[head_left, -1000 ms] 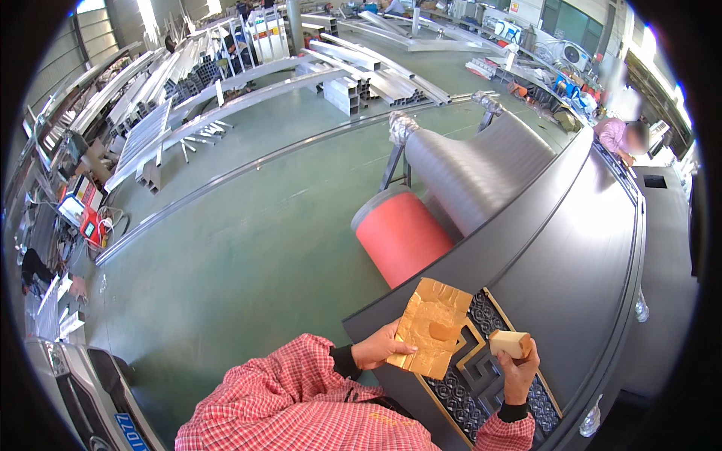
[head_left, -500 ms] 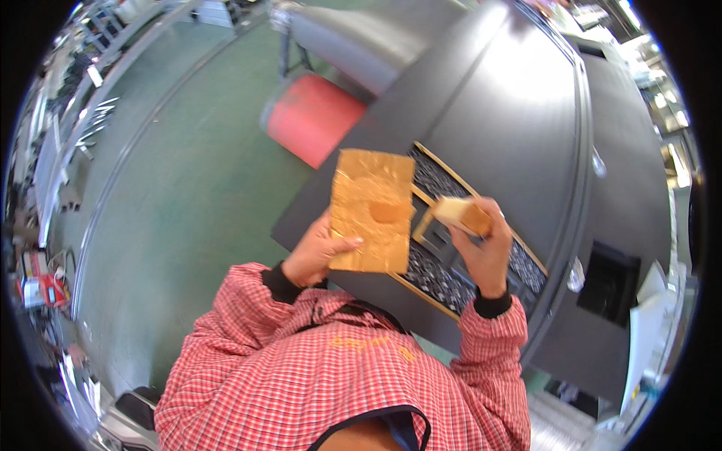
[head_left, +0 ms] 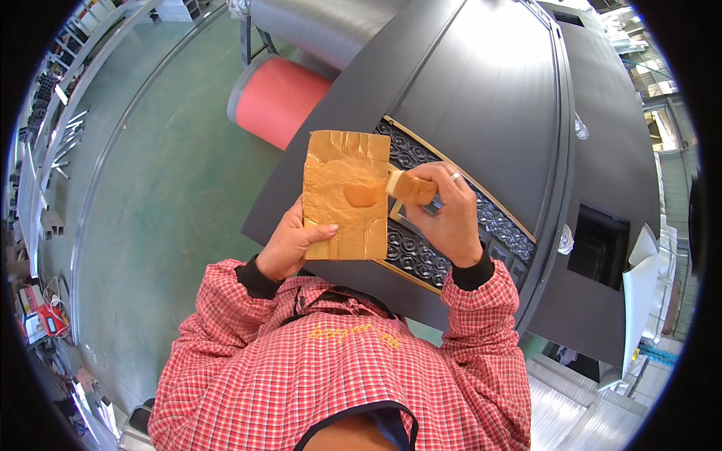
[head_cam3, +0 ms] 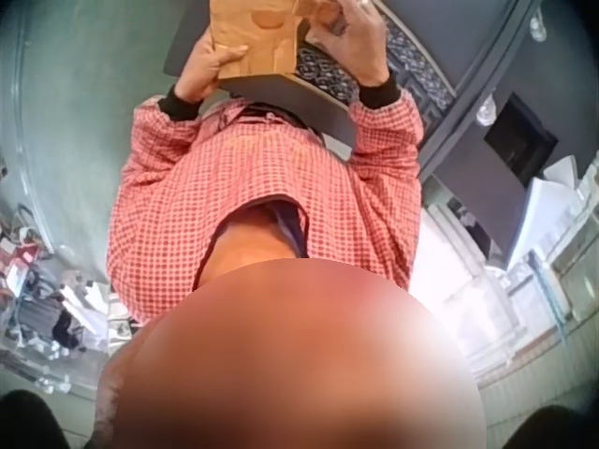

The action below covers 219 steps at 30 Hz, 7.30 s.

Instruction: The person holds a sheet of gold leaf in the left hand and uses a small sponge in the right hand to rub gold leaf onto a decorative pattern on a dark gray panel. The person repeatedly rubs the sponge along the pattern, occasionally lifting the sponge to check the sheet.

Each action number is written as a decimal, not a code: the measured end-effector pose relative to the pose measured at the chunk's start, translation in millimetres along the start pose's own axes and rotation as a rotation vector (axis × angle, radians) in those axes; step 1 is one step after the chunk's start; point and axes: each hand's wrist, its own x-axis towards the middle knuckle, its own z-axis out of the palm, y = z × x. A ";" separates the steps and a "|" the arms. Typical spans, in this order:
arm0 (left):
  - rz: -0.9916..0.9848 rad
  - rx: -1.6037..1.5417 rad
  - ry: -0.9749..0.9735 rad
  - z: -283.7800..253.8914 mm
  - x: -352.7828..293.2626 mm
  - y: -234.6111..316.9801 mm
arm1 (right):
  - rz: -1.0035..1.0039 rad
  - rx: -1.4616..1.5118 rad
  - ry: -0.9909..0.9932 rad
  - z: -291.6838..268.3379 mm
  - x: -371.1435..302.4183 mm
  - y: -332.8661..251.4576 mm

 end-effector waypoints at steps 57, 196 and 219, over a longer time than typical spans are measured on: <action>0.025 0.020 0.222 -23.4 1.1 8.2 | 0.210 -0.055 0.018 45.7 -38.9 85.8; -0.228 0.171 -0.164 -46.1 78.7 36.8 | 0.921 -0.337 0.639 88.6 -138.1 23.5; -0.270 0.180 -0.236 -24.5 103.2 27.4 | 0.801 -0.233 0.505 98.8 -112.9 12.8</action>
